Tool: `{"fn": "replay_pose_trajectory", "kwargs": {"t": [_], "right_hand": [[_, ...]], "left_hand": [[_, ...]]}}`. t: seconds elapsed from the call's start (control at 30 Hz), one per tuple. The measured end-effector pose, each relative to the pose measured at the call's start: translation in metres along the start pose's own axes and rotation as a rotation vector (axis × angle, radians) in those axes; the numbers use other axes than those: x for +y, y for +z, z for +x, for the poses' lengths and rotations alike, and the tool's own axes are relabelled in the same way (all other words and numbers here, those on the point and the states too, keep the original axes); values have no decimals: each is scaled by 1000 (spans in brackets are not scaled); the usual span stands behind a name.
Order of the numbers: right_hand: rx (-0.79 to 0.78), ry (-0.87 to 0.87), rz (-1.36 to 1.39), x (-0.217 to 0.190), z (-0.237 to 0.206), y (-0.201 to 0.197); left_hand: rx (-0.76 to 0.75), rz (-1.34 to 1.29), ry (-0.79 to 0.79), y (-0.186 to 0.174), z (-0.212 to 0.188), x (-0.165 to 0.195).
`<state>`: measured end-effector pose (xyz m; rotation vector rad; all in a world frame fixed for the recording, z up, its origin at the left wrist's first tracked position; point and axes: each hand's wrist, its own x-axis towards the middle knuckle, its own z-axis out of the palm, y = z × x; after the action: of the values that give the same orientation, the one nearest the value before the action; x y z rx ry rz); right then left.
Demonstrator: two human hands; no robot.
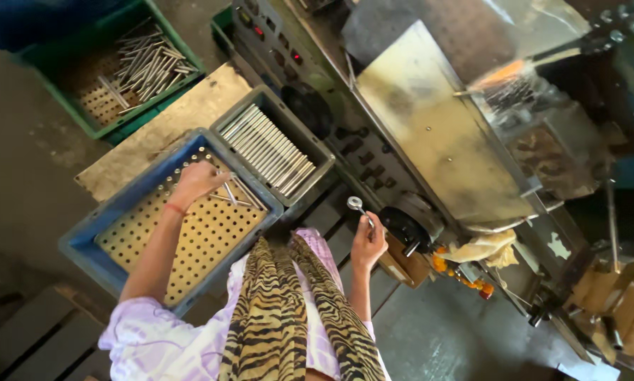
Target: The person repeatedly picks up metal rods from a tray, inserts them into a grinding machine, and operates a lever to grind the rod ends. After each cycle, the person removes the rod and places it back into the tray. The process is repeated for multiple rods throughout the clip.
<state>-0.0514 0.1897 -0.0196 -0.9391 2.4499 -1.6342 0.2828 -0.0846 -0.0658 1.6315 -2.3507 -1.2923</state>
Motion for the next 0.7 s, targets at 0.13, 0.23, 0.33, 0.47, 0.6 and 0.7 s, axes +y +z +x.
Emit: {"fn": "replay_pose_trajectory", "kwargs": {"t": [0.13, 0.23, 0.33, 0.47, 0.6, 0.7], "right_hand": [[20, -15, 79, -2, 9, -11], [-10, 33, 179, -6, 21, -20], [-32, 56, 330, -13, 37, -35], [-5, 150, 597, -17, 51, -65], [28, 107, 645, -9, 59, -104], [89, -81, 377, 4, 60, -126]], "left_hand": [[234, -1361, -229, 45, -2, 53], [160, -1823, -132, 108, 6, 126], [-121, -1355, 444, 167, -13, 205], [-137, -812, 804, 184, -30, 293], [-583, -1255, 465, 196, -49, 343], [-476, -1233, 547, 223, -59, 374]]}}
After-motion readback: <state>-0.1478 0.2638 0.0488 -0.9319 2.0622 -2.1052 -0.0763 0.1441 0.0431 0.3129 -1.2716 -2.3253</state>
